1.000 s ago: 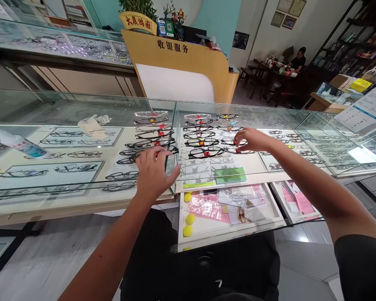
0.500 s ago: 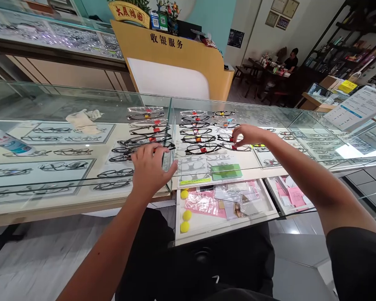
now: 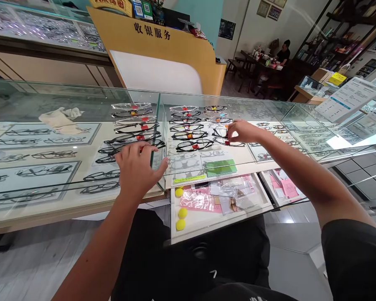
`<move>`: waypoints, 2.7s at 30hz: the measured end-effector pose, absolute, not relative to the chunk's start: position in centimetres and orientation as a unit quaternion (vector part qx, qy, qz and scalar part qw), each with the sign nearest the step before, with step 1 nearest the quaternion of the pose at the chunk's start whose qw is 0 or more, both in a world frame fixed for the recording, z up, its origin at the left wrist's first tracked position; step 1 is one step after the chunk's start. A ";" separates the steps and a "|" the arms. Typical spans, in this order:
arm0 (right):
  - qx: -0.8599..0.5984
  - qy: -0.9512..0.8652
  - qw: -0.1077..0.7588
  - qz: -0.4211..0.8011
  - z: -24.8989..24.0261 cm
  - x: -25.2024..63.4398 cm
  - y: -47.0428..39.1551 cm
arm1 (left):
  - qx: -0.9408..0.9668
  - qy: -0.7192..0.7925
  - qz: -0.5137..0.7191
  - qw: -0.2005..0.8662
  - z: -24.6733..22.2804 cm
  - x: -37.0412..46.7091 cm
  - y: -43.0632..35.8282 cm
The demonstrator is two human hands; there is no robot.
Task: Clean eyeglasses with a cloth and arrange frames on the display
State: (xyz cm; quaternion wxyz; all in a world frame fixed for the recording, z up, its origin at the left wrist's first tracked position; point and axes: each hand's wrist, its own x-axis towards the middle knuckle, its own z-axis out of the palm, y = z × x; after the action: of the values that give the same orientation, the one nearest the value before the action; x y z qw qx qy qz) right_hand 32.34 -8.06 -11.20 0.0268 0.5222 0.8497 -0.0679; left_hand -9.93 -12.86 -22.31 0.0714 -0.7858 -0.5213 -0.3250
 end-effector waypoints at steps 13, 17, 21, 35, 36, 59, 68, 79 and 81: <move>0.340 0.849 0.010 -0.405 -14.7 26.0 -23.9 | -0.775 -0.527 -0.332 0.112 -23.2 -9.7 -12.3; 0.359 0.844 0.009 -0.398 -19.8 27.2 -23.1 | -0.779 -0.526 -0.316 0.124 -23.1 -9.7 -12.4; 0.410 0.867 0.021 -0.281 -23.9 29.1 -20.3 | -0.782 -0.532 -0.307 0.108 -22.8 -9.6 -12.6; 0.481 0.869 0.058 -0.100 -27.3 32.1 -10.0 | -0.781 -0.532 -0.321 0.065 -22.6 -9.7 -12.7; 0.474 0.872 0.065 -0.100 -27.5 32.2 -10.0 | -0.783 -0.531 -0.318 0.063 -22.5 -9.7 -12.7; 0.479 0.873 0.069 -0.065 -28.9 33.7 -8.5 | -0.776 -0.536 -0.326 0.068 -23.0 -9.8 -12.4; 0.494 0.862 0.089 -0.075 -30.3 33.0 -6.8 | -0.778 -0.536 -0.318 0.076 -22.6 -9.7 -12.7; 0.489 0.853 0.153 -0.093 -26.3 29.5 -11.8 | -0.787 -0.525 -0.309 0.102 -22.8 -9.9 -12.5; 0.467 0.856 0.182 -0.128 -25.2 28.1 -14.6 | -0.785 -0.525 -0.314 0.097 -22.8 -9.9 -12.5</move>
State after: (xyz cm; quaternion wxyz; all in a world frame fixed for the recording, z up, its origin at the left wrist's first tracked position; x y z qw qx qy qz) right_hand 28.13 -14.63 -25.16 0.1821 0.4672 0.8557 -0.1280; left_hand -9.90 -12.51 -22.85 0.0969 -0.7852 -0.5251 -0.3136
